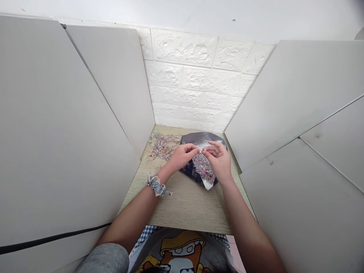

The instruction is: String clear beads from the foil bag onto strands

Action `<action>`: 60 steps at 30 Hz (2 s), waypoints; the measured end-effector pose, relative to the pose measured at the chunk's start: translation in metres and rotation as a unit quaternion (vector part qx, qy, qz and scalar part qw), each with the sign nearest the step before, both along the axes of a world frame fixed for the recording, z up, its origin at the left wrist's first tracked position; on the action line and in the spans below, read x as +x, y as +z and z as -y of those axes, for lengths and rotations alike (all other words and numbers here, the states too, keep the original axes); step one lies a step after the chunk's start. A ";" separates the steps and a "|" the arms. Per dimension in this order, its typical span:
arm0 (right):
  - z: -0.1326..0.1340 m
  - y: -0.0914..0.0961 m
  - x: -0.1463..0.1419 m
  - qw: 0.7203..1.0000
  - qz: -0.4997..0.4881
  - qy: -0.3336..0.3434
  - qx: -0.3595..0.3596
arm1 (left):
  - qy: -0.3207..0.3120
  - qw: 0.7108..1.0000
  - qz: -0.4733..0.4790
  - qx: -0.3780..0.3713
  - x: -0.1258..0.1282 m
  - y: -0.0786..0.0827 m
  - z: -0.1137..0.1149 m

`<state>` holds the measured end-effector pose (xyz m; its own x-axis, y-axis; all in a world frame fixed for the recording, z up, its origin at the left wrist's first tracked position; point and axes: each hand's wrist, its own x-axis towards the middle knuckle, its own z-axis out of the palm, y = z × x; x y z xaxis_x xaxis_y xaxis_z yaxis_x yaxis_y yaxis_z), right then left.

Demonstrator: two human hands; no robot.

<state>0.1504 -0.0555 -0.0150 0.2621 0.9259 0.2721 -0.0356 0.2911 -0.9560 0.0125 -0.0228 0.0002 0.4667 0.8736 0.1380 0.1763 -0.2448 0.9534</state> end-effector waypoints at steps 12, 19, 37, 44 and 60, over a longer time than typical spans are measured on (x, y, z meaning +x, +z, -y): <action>0.000 -0.002 -0.001 1.000 0.020 0.009 0.004 | -0.009 1.000 -0.014 0.002 0.001 0.001 0.001; 0.000 -0.003 -0.001 1.000 0.026 0.005 0.002 | -0.007 1.000 -0.019 0.008 0.001 0.001 0.001; 0.001 -0.001 -0.002 0.999 0.033 0.000 0.002 | -0.002 0.999 -0.038 0.014 0.000 0.001 0.001; 0.000 -0.003 -0.002 0.999 0.043 0.004 0.002 | -0.004 0.999 -0.037 0.015 0.001 0.001 0.002; 0.003 -0.007 -0.001 0.980 0.201 -0.009 -0.001 | 0.007 0.992 -0.108 0.065 -0.003 0.000 -0.001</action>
<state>0.1497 -0.0583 -0.0224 0.1495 0.9232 0.3540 0.3491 0.2857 -0.8925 0.0093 -0.0218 0.0002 0.4855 0.8615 0.1488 0.3774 -0.3600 0.8532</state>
